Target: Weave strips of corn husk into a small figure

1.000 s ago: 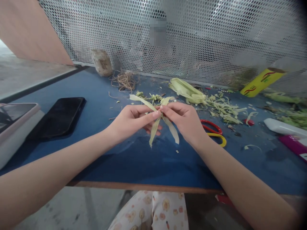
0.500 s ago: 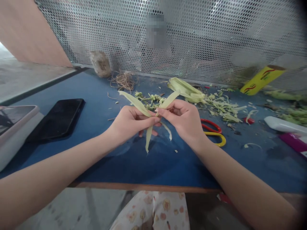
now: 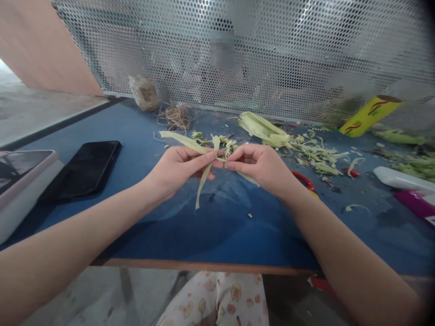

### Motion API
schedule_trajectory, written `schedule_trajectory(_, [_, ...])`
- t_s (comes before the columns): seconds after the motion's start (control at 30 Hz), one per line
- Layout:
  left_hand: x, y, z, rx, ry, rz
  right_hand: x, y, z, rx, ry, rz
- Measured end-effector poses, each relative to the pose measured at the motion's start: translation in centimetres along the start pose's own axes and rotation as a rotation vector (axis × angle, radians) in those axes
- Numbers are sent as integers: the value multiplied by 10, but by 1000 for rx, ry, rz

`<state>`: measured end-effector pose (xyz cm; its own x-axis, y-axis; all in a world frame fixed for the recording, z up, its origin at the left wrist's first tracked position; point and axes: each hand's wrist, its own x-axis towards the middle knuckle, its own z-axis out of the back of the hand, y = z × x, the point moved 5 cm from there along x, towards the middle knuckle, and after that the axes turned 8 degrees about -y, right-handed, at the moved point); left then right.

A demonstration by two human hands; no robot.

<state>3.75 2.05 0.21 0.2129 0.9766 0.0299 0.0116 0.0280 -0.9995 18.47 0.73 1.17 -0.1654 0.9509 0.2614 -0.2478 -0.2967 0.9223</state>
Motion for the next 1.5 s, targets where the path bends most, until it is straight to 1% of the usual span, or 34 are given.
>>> schedule_trajectory(0.13, [0,0,1,20,-63,14,0,1,3,-75,-11,40])
schedule_trajectory(0.3, [-1,-2,1,97,-10,-54,0,3,2,-118,-21,64])
schedule_trajectory(0.43, [-2,-4,3,177,-41,-57,0,4,1,-125,19,79])
schedule_trajectory(0.57, [-2,-7,2,126,-38,-53,0,3,5,-147,27,51])
schedule_trajectory(0.67, [-1,-3,1,50,-8,1,0,1,3,-176,70,20])
schedule_trajectory(0.73, [-1,1,-1,-3,6,35,0,1,-2,-117,106,9])
schedule_trajectory(0.8, [-1,3,-2,-21,3,30,0,-1,-9,-30,110,-4])
schedule_trajectory(0.97, [-2,-1,-5,156,18,-110,-1,-12,-24,179,49,-69])
schedule_trajectory(1.03, [-2,-2,-7,150,30,-129,-1,-15,-27,259,20,-77])
schedule_trajectory(1.13, [-3,-2,-9,115,24,-117,-1,-17,-26,286,-39,-60])
schedule_trajectory(1.23, [-4,-4,-11,153,13,-99,-2,-16,-24,273,-48,-38])
schedule_trajectory(1.33, [-4,-5,-11,173,-1,-43,-2,-15,-21,210,-58,-23])
schedule_trajectory(1.4, [-5,-5,-11,142,-5,-2,-3,-14,-19,167,-42,-25])
schedule_trajectory(1.5, [-7,-2,-13,57,48,55,-3,-9,-18,112,2,-37])
